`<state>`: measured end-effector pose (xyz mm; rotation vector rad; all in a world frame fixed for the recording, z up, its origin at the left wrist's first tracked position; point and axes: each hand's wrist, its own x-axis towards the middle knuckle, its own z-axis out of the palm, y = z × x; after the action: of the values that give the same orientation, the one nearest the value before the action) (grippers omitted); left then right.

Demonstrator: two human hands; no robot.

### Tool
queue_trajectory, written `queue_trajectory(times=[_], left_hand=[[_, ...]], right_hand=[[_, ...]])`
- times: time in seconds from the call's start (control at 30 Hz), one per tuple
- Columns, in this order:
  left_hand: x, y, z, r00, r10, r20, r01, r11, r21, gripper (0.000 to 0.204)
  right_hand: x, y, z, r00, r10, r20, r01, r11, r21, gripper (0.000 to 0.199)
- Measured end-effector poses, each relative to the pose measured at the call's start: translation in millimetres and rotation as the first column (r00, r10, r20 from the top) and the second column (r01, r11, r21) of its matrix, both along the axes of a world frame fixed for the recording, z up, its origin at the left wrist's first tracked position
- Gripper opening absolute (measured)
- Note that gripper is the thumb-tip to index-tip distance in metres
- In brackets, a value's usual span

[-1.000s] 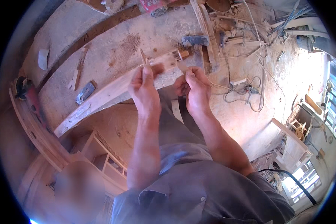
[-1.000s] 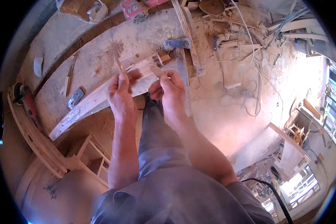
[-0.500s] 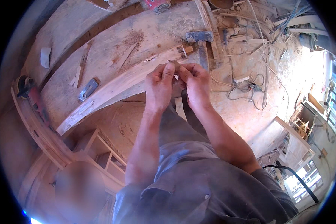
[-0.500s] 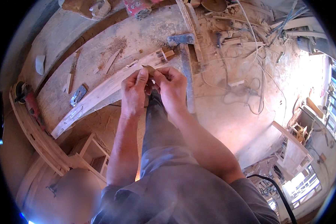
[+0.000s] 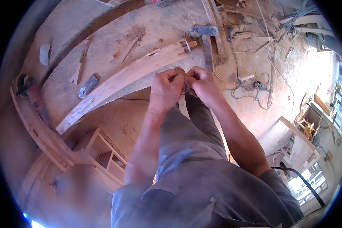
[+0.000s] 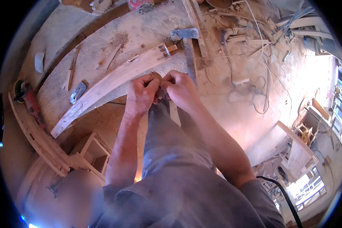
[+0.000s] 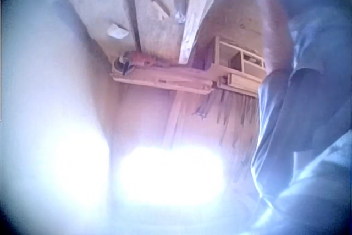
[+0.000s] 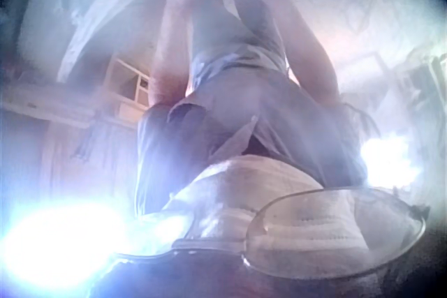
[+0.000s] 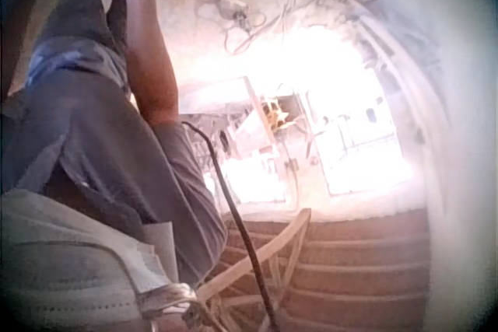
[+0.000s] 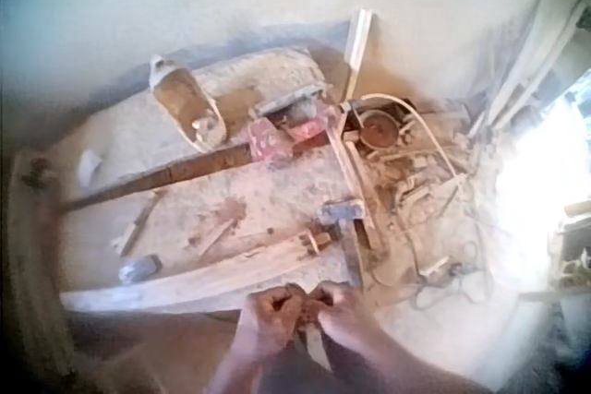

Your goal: The person repairs a wooden plank by hammering a small wooden piece into a gap, then uses a power sander to smooth the surface. The person handles the plank, a hammer, a small wood piece, and a power sander.

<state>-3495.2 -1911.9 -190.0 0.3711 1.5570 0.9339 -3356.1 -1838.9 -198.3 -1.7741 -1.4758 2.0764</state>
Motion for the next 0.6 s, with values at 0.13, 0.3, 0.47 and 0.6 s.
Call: queue_trajectory(times=[0.13,0.3,0.47,0.6], left_hand=[[6,-3,-7,0.987,0.001,-0.158,-0.003,1.000,-0.012,0.027],[18,1,-7,0.957,0.036,-0.289,-0.024,0.999,0.045,0.029],[42,8,-49,0.956,0.018,-0.291,0.011,0.995,0.098,0.028],[58,31,-73,0.958,0.005,-0.286,0.011,0.998,0.054,0.027]], right_hand=[[-2,-10,-8,0.999,0.041,0.032,-0.048,0.968,0.246,0.009],[2,-17,-10,0.999,0.034,0.023,-0.041,0.865,0.501,0.005],[29,-18,-44,0.988,-0.121,0.092,0.055,0.847,0.528,0.013],[58,0,-50,0.910,-0.247,0.334,-0.152,0.551,0.820,0.044]])
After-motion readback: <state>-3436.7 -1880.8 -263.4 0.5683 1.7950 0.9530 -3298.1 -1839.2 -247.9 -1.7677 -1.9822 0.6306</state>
